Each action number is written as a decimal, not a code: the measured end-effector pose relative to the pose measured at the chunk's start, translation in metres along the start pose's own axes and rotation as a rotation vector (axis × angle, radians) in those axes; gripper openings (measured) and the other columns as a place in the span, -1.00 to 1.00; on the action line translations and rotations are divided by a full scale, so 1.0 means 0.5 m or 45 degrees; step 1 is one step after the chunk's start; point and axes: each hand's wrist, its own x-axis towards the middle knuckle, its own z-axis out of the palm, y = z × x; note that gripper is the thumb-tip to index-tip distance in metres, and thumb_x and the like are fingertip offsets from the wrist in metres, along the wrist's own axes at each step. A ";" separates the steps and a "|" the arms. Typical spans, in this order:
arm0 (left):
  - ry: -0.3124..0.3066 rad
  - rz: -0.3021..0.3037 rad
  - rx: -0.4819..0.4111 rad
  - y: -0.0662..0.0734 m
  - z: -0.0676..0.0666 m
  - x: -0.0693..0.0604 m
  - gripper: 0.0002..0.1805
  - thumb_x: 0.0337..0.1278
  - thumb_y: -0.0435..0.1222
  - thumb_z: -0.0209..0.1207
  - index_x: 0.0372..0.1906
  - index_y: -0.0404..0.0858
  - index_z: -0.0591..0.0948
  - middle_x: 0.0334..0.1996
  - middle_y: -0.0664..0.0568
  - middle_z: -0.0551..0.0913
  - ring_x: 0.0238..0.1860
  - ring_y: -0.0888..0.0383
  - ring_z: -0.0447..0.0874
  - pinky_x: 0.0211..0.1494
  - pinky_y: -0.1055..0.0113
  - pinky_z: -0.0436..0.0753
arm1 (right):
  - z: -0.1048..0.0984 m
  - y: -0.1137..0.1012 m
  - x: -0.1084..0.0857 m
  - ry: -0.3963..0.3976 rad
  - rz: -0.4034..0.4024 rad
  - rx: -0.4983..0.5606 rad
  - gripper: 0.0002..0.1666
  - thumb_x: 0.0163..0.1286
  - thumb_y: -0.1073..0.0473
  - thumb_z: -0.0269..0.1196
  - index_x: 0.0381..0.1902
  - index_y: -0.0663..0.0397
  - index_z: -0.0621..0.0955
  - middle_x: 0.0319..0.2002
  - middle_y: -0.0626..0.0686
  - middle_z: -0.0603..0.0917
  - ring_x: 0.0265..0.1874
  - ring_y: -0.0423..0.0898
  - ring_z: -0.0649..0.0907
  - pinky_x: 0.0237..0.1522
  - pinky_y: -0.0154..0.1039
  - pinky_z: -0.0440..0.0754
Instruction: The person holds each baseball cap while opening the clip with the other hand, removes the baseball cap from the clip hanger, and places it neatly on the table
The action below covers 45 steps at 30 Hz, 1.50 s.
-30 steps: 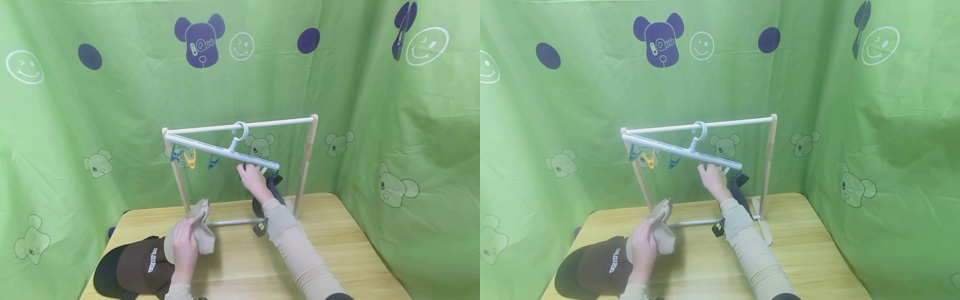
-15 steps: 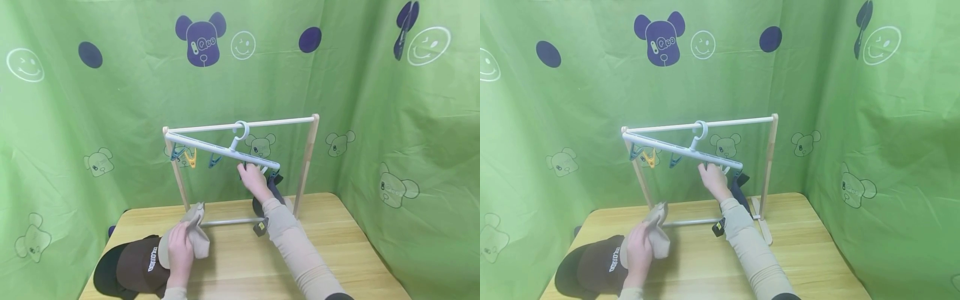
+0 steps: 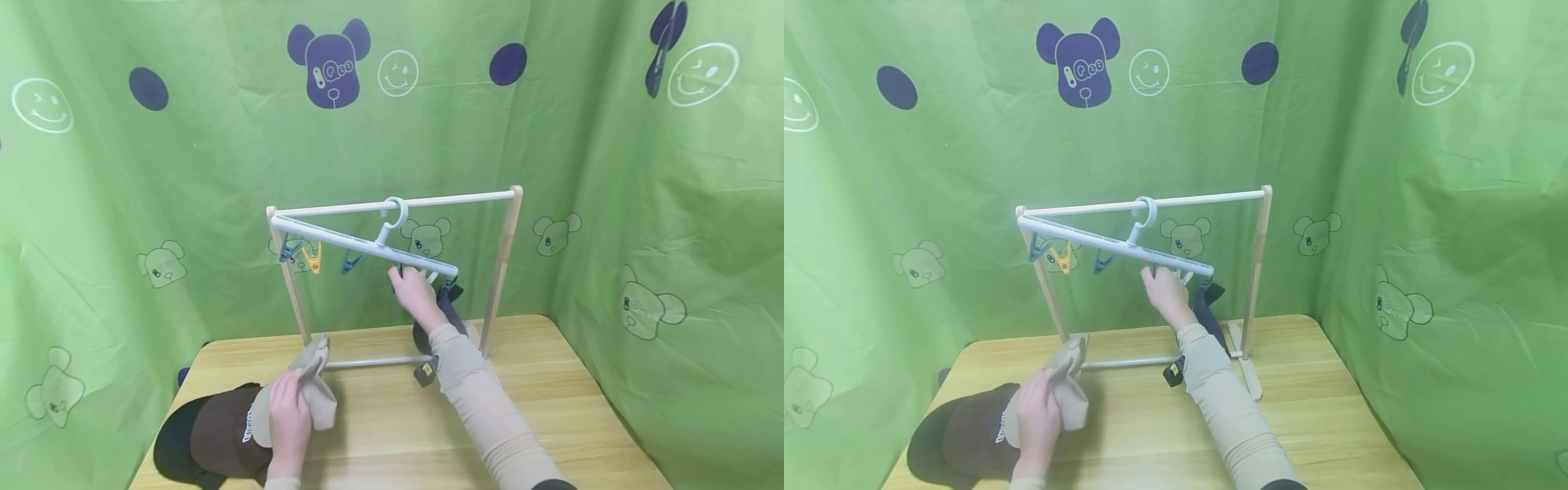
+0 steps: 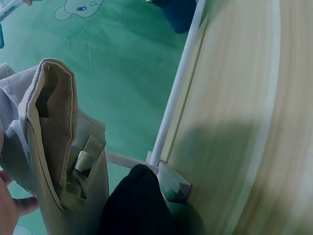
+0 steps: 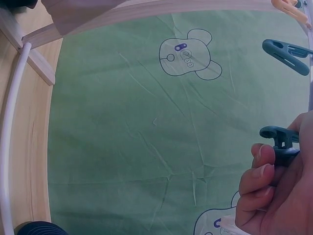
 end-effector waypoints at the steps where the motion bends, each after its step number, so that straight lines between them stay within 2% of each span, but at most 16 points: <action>1: 0.003 0.000 0.002 0.000 -0.001 -0.001 -0.73 -0.01 -0.65 0.09 -0.20 -0.40 0.64 -0.20 -0.22 0.70 -0.05 -0.23 0.60 0.17 -0.03 0.48 | 0.000 0.001 0.001 0.006 -0.002 -0.010 -0.43 0.44 -0.30 -0.24 -0.56 -0.06 0.37 -0.64 0.00 0.41 -0.66 -0.07 0.41 -0.60 -0.22 0.33; 5: 0.031 0.015 0.022 -0.002 -0.005 -0.004 -0.71 -0.08 -0.67 0.10 -0.21 -0.41 0.64 -0.21 -0.23 0.70 -0.07 -0.23 0.60 0.16 -0.02 0.46 | 0.002 0.003 0.002 0.027 -0.013 -0.036 -0.41 0.44 -0.31 -0.25 -0.58 -0.06 0.37 -0.60 0.04 0.44 -0.58 0.00 0.48 -0.53 -0.20 0.37; 8: 0.043 0.023 0.024 -0.004 -0.006 -0.007 -0.70 -0.10 -0.68 0.10 -0.22 -0.40 0.64 -0.21 -0.23 0.71 -0.07 -0.23 0.60 0.15 -0.02 0.46 | 0.003 0.004 0.002 0.022 -0.012 -0.032 -0.40 0.44 -0.32 -0.25 -0.58 -0.06 0.36 -0.60 0.04 0.43 -0.59 0.00 0.48 -0.53 -0.19 0.38; 16: -0.009 0.006 0.029 -0.008 -0.002 -0.016 -0.72 -0.02 -0.66 0.09 -0.20 -0.39 0.64 -0.20 -0.22 0.71 -0.05 -0.23 0.61 0.17 -0.02 0.48 | 0.003 0.004 0.003 0.026 -0.006 -0.021 -0.40 0.43 -0.33 -0.25 -0.57 -0.06 0.37 -0.61 0.03 0.43 -0.62 -0.02 0.45 -0.55 -0.18 0.38; 22: -0.020 0.032 0.044 -0.010 0.007 -0.031 -0.73 -0.03 -0.66 0.11 -0.21 -0.38 0.65 -0.21 -0.21 0.71 -0.05 -0.22 0.62 0.37 0.30 0.38 | 0.002 0.003 0.001 0.018 -0.001 -0.011 -0.39 0.44 -0.34 -0.25 -0.57 -0.06 0.37 -0.61 0.02 0.42 -0.64 -0.03 0.42 -0.56 -0.19 0.37; 27: -0.025 0.043 0.051 -0.008 0.013 -0.044 -0.73 -0.06 -0.66 0.14 -0.23 -0.38 0.65 -0.22 -0.20 0.71 -0.04 -0.24 0.63 0.33 0.20 0.42 | 0.001 0.003 -0.001 0.012 -0.008 -0.010 -0.39 0.44 -0.33 -0.25 -0.58 -0.06 0.36 -0.63 0.01 0.41 -0.66 -0.05 0.40 -0.58 -0.20 0.36; 29: -0.033 0.048 0.042 -0.008 0.015 -0.047 -0.73 -0.05 -0.65 0.14 -0.22 -0.38 0.65 -0.22 -0.21 0.71 -0.04 -0.24 0.62 0.39 0.29 0.38 | 0.000 0.002 0.000 0.008 -0.011 -0.007 -0.39 0.44 -0.32 -0.25 -0.58 -0.06 0.36 -0.64 0.00 0.41 -0.67 -0.06 0.40 -0.59 -0.20 0.36; 32: -0.036 0.054 0.031 -0.008 0.017 -0.051 -0.73 -0.05 -0.64 0.15 -0.21 -0.38 0.66 -0.21 -0.21 0.71 -0.03 -0.23 0.62 0.48 0.53 0.22 | 0.000 0.002 0.000 -0.002 -0.010 -0.006 -0.39 0.45 -0.33 -0.26 -0.58 -0.06 0.36 -0.65 -0.01 0.41 -0.69 -0.07 0.38 -0.61 -0.20 0.36; 34: -0.044 0.050 0.025 -0.010 0.019 -0.054 -0.73 -0.04 -0.64 0.15 -0.20 -0.38 0.66 -0.20 -0.21 0.71 -0.03 -0.23 0.61 0.47 0.48 0.27 | 0.000 0.002 0.001 -0.005 -0.010 -0.003 -0.39 0.44 -0.33 -0.26 -0.58 -0.06 0.37 -0.65 -0.01 0.41 -0.70 -0.07 0.38 -0.61 -0.19 0.36; 37: -0.058 0.050 0.032 -0.013 0.022 -0.060 -0.72 -0.06 -0.64 0.17 -0.20 -0.36 0.66 -0.20 -0.20 0.71 -0.04 -0.23 0.62 0.32 0.19 0.47 | -0.001 0.003 0.001 -0.005 -0.004 -0.006 -0.38 0.44 -0.34 -0.26 -0.57 -0.06 0.37 -0.65 0.00 0.42 -0.69 -0.07 0.39 -0.60 -0.19 0.36; 39: -0.065 0.051 0.033 -0.015 0.025 -0.065 -0.72 -0.08 -0.65 0.18 -0.21 -0.36 0.66 -0.21 -0.20 0.71 -0.05 -0.24 0.62 0.18 0.00 0.52 | -0.001 0.003 0.001 -0.001 -0.005 -0.006 -0.38 0.43 -0.34 -0.26 -0.57 -0.06 0.38 -0.64 0.01 0.43 -0.68 -0.06 0.40 -0.59 -0.19 0.37; 45: -0.107 0.020 0.049 -0.016 0.032 -0.078 -0.72 -0.10 -0.64 0.20 -0.22 -0.35 0.67 -0.21 -0.21 0.71 -0.03 -0.24 0.62 0.13 -0.13 0.55 | -0.002 0.003 0.000 0.010 -0.007 -0.018 -0.38 0.45 -0.33 -0.25 -0.56 -0.05 0.40 -0.61 0.03 0.45 -0.62 -0.01 0.46 -0.55 -0.19 0.38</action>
